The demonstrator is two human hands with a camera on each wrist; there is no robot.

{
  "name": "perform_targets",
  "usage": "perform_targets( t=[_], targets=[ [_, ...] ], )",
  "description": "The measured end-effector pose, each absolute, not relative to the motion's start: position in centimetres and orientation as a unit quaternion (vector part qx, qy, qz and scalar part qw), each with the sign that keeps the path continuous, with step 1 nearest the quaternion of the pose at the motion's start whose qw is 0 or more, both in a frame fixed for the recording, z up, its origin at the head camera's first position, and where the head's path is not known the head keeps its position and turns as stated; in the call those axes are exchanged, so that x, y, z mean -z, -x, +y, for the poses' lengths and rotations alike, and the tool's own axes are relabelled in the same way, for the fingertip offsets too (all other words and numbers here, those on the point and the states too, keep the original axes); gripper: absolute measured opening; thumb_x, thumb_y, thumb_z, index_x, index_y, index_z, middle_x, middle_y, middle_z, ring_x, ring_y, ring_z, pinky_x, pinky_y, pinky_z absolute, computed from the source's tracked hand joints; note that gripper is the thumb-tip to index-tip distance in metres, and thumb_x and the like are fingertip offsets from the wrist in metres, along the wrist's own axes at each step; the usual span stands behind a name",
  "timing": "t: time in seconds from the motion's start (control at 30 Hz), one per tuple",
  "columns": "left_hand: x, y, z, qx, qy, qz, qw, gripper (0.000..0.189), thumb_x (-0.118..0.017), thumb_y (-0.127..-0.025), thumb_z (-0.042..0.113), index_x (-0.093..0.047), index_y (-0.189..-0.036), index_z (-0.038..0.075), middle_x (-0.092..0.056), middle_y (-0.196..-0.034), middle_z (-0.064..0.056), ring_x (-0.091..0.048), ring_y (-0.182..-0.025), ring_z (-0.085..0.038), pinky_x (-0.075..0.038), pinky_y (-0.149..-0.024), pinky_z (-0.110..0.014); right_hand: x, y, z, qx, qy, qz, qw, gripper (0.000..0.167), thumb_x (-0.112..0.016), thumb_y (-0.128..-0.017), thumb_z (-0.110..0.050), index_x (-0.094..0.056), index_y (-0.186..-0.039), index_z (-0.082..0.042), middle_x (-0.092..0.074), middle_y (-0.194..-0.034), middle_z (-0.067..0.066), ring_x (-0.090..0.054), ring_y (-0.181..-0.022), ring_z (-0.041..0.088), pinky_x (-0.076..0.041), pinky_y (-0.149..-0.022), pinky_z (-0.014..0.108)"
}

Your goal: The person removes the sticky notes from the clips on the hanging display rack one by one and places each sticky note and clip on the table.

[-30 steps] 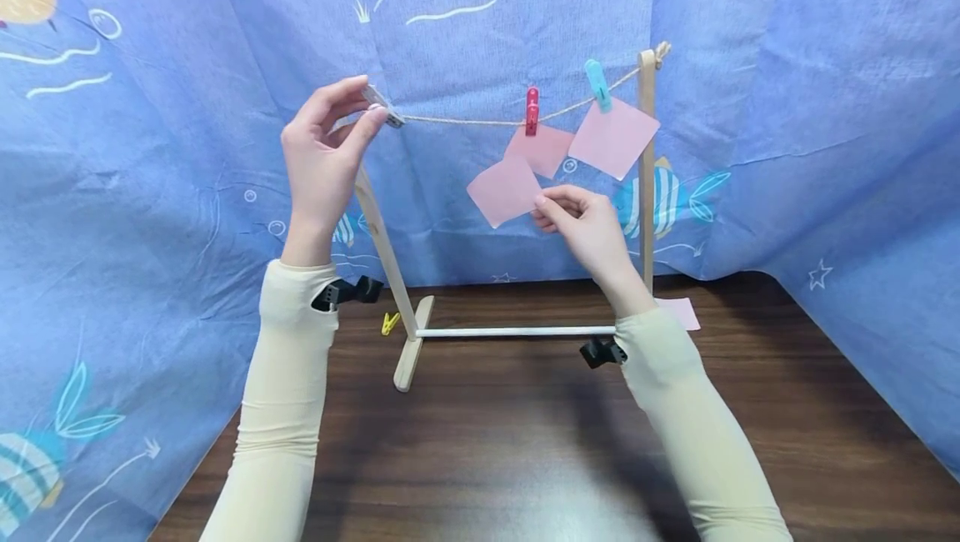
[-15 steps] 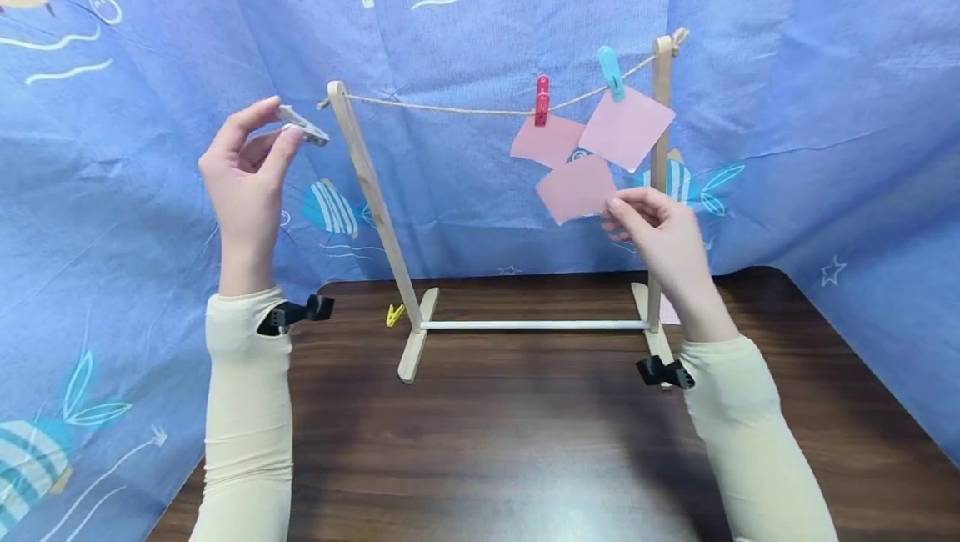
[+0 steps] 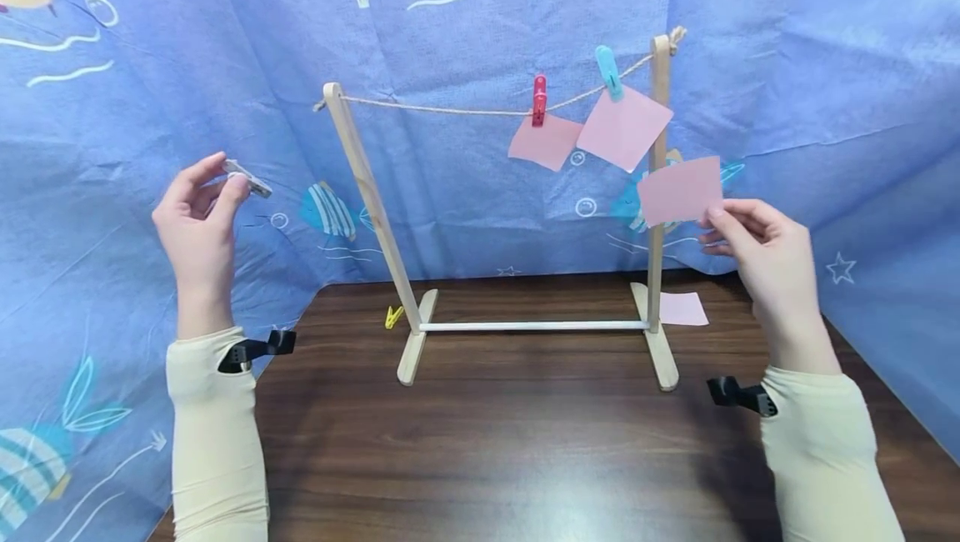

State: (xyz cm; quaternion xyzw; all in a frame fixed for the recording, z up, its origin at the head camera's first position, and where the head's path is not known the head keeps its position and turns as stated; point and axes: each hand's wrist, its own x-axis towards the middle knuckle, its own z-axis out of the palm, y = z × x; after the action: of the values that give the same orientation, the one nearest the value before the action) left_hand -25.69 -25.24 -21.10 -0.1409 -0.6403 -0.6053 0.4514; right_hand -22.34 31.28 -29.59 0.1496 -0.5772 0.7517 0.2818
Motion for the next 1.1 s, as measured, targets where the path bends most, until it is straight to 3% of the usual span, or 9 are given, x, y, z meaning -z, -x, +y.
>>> perform_targets(
  t=[0.2,0.4,0.63,0.77,0.87,0.97,1.1],
  targets=[
    [23.0,26.5,-26.1,0.568,0.102,-0.682,0.448,0.033,-0.079,-0.089,0.015,-0.073,-0.122,0.010,-0.069,-0.116,-0.006,-0.065,-0.099,-0.016,-0.053,-0.087,-0.023,30.5,22.3,32.9,-0.761,-0.123,-0.567,0.289,0.013,-0.068,-0.091,0.008,-0.075,-0.099,0.001,-0.076,-0.084,0.003,-0.072,-0.071,0.010,-0.057,-0.065,0.017],
    [24.7,28.3,-26.5,0.534,0.075,-0.723,0.432,0.038,-0.078,-0.091,0.023,-0.071,-0.126,0.010,-0.069,-0.117,-0.004,-0.062,-0.097,-0.009,-0.049,-0.077,-0.020,32.1,22.7,34.3,-0.772,-0.106,-0.561,0.281,0.014,-0.068,-0.089,0.011,-0.075,-0.098,0.003,-0.075,-0.085,0.003,-0.070,-0.074,0.009,-0.058,-0.065,0.019],
    [27.3,30.6,-27.0,0.500,0.035,-0.768,0.398,0.041,-0.076,-0.092,0.028,-0.070,-0.127,0.007,-0.070,-0.118,-0.010,-0.059,-0.090,-0.002,-0.045,-0.064,-0.015,34.2,22.9,36.2,-0.793,-0.091,-0.549,0.247,0.017,-0.065,-0.091,0.011,-0.076,-0.096,0.000,-0.076,-0.085,0.003,-0.071,-0.074,0.009,-0.058,-0.066,0.020],
    [29.1,31.7,-27.3,0.485,0.016,-0.791,0.373,0.043,-0.075,-0.093,0.027,-0.069,-0.129,0.004,-0.070,-0.118,-0.014,-0.058,-0.086,0.001,-0.046,-0.067,-0.013,35.3,22.9,37.4,-0.803,-0.075,-0.549,0.219,0.018,-0.062,-0.094,0.009,-0.075,-0.095,-0.004,-0.075,-0.082,0.002,-0.071,-0.071,0.009,-0.058,-0.063,0.020],
    [30.4,32.3,-27.5,0.477,0.001,-0.807,0.348,0.044,-0.074,-0.094,0.025,-0.066,-0.132,0.003,-0.069,-0.121,-0.015,-0.060,-0.090,-0.005,-0.047,-0.070,-0.012,36.1,23.0,38.3,-0.808,-0.057,-0.551,0.202,0.021,-0.060,-0.094,0.010,-0.073,-0.094,-0.007,-0.075,-0.080,0.001,-0.071,-0.069,0.008,-0.058,-0.062,0.020],
    [31.8,32.9,-27.6,0.458,-0.011,-0.828,0.324,0.045,-0.073,-0.095,0.022,-0.064,-0.135,0.002,-0.068,-0.123,-0.017,-0.065,-0.098,-0.018,-0.048,-0.071,-0.012,37.0,23.2,39.1,-0.800,-0.029,-0.569,0.190,0.024,-0.060,-0.094,0.009,-0.071,-0.092,-0.011,-0.074,-0.079,-0.002,-0.070,-0.067,0.007,-0.057,-0.060,0.019],
    [33.7,33.7,-28.1,0.420,-0.024,-0.856,0.300,0.046,-0.073,-0.094,0.016,-0.062,-0.136,-0.001,-0.068,-0.122,-0.021,-0.067,-0.103,-0.034,-0.049,-0.078,-0.023,38.2,23.5,40.1,-0.777,0.001,-0.604,0.179,0.027,-0.061,-0.094,0.006,-0.072,-0.090,-0.019,-0.073,-0.078,-0.009,-0.069,-0.065,0.004,-0.055,-0.059,0.016]
  ],
)
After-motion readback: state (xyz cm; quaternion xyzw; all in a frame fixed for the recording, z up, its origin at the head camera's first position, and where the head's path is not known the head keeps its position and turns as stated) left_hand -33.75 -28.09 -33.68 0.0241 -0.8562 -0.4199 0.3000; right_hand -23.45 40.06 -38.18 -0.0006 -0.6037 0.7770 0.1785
